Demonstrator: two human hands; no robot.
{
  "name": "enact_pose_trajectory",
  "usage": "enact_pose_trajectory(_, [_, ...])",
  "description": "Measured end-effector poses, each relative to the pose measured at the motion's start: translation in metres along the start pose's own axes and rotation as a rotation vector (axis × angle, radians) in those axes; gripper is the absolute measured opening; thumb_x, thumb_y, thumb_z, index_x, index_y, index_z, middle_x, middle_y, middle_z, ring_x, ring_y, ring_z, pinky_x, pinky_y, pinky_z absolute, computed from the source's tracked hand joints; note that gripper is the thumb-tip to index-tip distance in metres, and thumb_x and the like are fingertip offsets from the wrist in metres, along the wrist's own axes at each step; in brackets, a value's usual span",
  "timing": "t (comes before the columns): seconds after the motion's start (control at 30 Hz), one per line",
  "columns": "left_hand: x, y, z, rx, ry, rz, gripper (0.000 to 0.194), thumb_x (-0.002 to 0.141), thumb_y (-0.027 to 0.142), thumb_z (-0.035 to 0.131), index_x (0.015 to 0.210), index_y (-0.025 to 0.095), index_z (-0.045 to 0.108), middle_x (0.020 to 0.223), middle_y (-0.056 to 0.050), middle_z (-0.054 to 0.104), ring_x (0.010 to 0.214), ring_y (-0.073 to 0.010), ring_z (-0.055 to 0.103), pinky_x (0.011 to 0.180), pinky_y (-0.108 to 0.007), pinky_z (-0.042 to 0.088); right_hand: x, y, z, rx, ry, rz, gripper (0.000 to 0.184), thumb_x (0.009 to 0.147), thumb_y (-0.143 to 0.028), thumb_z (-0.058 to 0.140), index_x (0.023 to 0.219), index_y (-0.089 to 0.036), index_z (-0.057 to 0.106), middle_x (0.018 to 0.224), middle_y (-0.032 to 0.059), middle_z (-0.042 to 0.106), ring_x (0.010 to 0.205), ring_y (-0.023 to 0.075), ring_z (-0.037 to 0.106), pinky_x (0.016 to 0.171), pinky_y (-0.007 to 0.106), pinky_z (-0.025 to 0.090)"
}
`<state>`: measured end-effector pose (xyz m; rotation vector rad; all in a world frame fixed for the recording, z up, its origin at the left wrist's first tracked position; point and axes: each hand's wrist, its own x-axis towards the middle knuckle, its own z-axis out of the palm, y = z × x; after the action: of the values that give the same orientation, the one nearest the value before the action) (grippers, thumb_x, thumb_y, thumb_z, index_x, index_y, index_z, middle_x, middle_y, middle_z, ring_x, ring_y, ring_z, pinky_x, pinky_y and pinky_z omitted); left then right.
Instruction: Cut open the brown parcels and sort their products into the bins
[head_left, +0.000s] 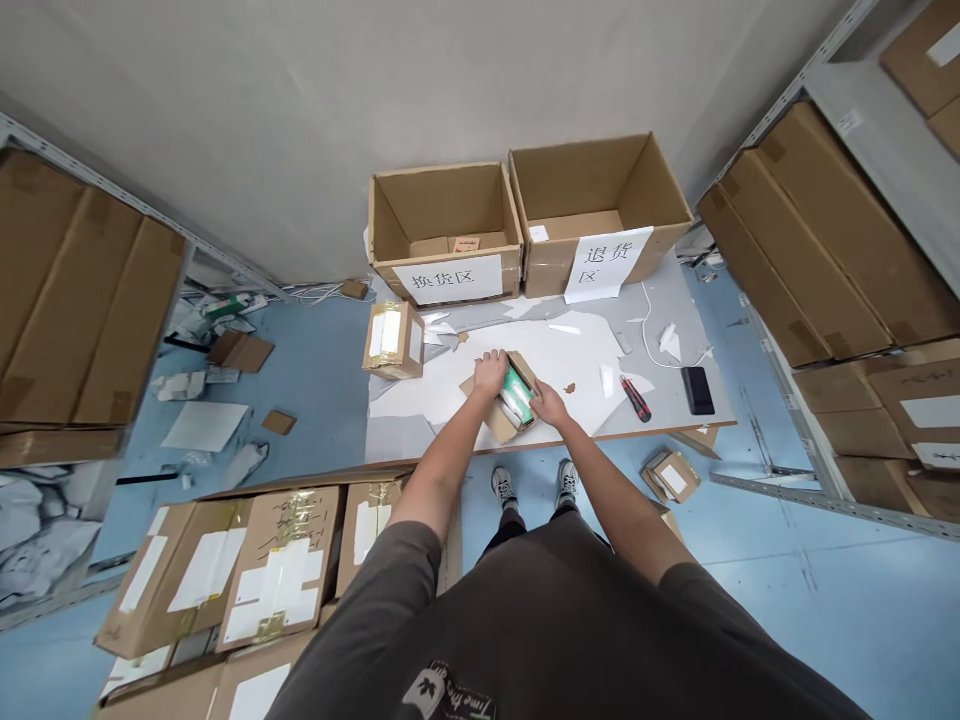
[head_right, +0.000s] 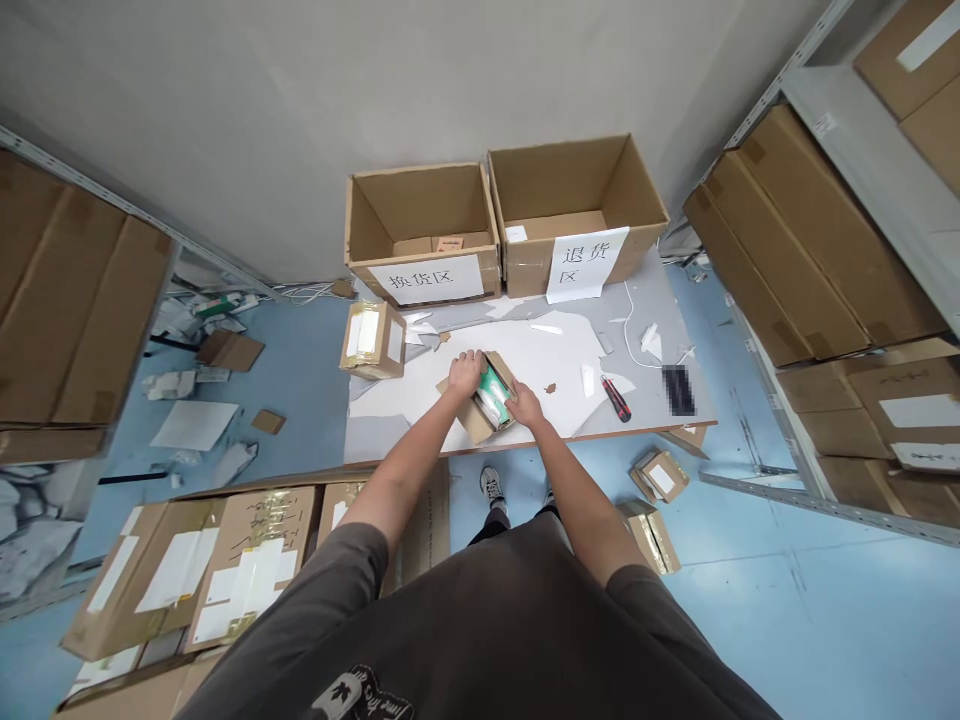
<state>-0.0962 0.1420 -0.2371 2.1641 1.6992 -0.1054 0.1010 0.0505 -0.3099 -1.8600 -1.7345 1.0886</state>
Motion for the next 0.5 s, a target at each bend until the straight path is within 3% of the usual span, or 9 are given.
enact_pose_trajectory(0.13, [0.004, -0.021, -0.01, -0.047, -0.005, -0.051, 0.053, 0.103, 0.013, 0.046, 0.155, 0.015, 0.058, 0.139, -0.021, 0.069, 0.124, -0.0321, 0.068, 0.106, -0.041, 0.052, 0.005, -0.001, -0.012, -0.049, -0.02, -0.005, 0.081, 0.085, -0.031, 0.068, 0.163, -0.015, 0.054, 0.158, 0.0173, 0.062, 0.148, 0.0357, 0.057, 0.127, 0.049, 0.044])
enact_pose_trajectory(0.3, [0.009, -0.051, -0.026, -0.194, -0.024, -0.065, 0.044, 0.103, 0.017, 0.05, 0.141, 0.02, 0.073, 0.126, -0.012, 0.08, 0.118, -0.026, 0.072, 0.105, -0.034, 0.053, -0.005, 0.004, -0.028, -0.05, 0.025, -0.049, 0.076, 0.081, -0.03, 0.074, 0.156, -0.019, 0.063, 0.169, 0.0158, 0.052, 0.16, 0.0392, 0.043, 0.134, 0.057, 0.032])
enact_pose_trajectory(0.43, [0.006, -0.054, -0.027, -0.115, -0.068, 0.01, 0.044, 0.099, 0.016, 0.056, 0.137, 0.026, 0.076, 0.131, -0.01, 0.077, 0.116, -0.0269, 0.072, 0.102, -0.035, 0.054, -0.024, 0.011, -0.031, -0.074, 0.094, -0.044, 0.075, 0.084, -0.028, 0.069, 0.158, -0.022, 0.062, 0.172, 0.0121, 0.05, 0.164, 0.0411, 0.035, 0.135, 0.067, 0.026])
enact_pose_trajectory(0.5, [-0.001, -0.048, -0.022, -0.03, -0.088, 0.086, 0.044, 0.098, 0.016, 0.056, 0.136, 0.026, 0.075, 0.134, -0.012, 0.073, 0.121, -0.0299, 0.07, 0.103, -0.038, 0.053, -0.035, 0.017, -0.028, -0.058, 0.115, -0.039, 0.073, 0.085, -0.024, 0.063, 0.158, -0.02, 0.061, 0.171, 0.0117, 0.051, 0.164, 0.0385, 0.037, 0.135, 0.065, 0.027])
